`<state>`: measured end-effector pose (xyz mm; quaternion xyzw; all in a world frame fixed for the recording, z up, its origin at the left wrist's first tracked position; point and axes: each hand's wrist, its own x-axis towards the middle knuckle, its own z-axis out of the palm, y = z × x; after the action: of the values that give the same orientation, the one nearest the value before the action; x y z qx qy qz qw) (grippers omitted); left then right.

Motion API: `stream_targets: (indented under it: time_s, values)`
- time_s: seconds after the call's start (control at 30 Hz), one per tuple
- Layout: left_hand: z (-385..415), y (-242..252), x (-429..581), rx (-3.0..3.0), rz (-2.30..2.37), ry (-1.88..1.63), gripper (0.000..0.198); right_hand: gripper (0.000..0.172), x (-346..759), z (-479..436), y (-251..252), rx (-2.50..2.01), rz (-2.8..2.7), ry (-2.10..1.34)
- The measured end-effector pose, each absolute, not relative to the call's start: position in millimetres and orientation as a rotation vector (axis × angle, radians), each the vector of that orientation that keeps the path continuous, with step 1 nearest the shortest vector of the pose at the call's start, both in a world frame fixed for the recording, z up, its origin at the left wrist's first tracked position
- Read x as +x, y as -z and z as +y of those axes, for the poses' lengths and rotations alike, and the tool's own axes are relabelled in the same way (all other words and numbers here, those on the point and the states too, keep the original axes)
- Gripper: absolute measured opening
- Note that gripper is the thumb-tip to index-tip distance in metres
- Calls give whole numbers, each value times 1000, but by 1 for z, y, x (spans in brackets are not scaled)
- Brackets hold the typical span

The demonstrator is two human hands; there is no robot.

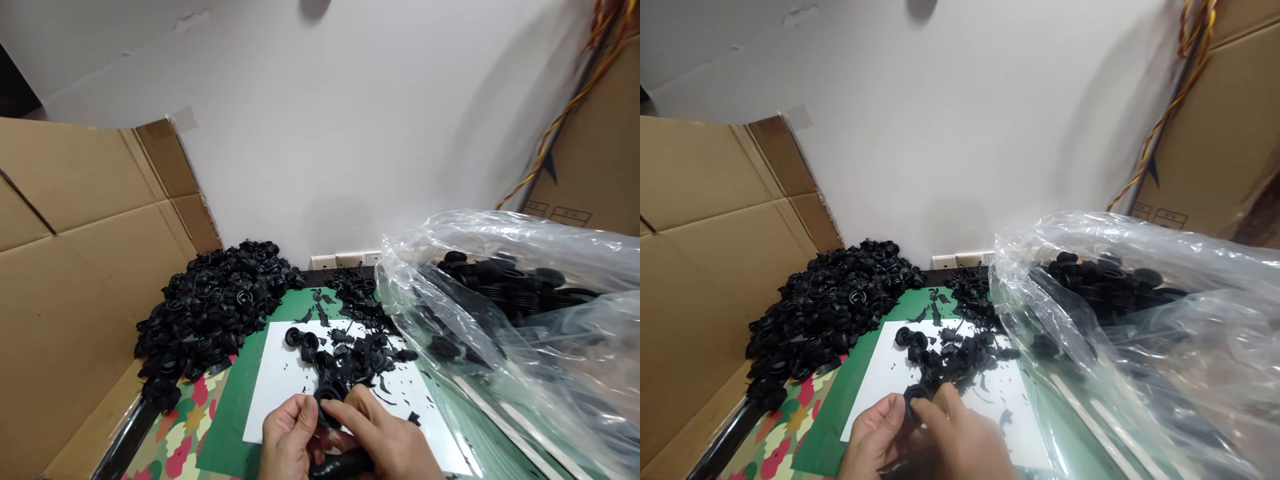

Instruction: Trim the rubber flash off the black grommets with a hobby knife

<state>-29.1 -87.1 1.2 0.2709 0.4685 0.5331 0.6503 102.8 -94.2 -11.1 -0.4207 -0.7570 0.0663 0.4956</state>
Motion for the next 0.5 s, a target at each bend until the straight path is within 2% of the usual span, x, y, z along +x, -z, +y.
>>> stream_targets:
  time_s: [0.13, 0.37, 0.5]
  values:
    - [-91, -4, -31, 628, 1041, -1157, 38, 29, 94, -94, 18, -1067, -1841, 126]
    - [-93, 8, -30, 697, 1155, -1184, 44, 28, 91, -94, 26, -1031, -1757, 35]
    - [-92, 13, -28, 697, 1198, -1172, 47, 21, 88, -96, 31, -1027, -1698, 2]
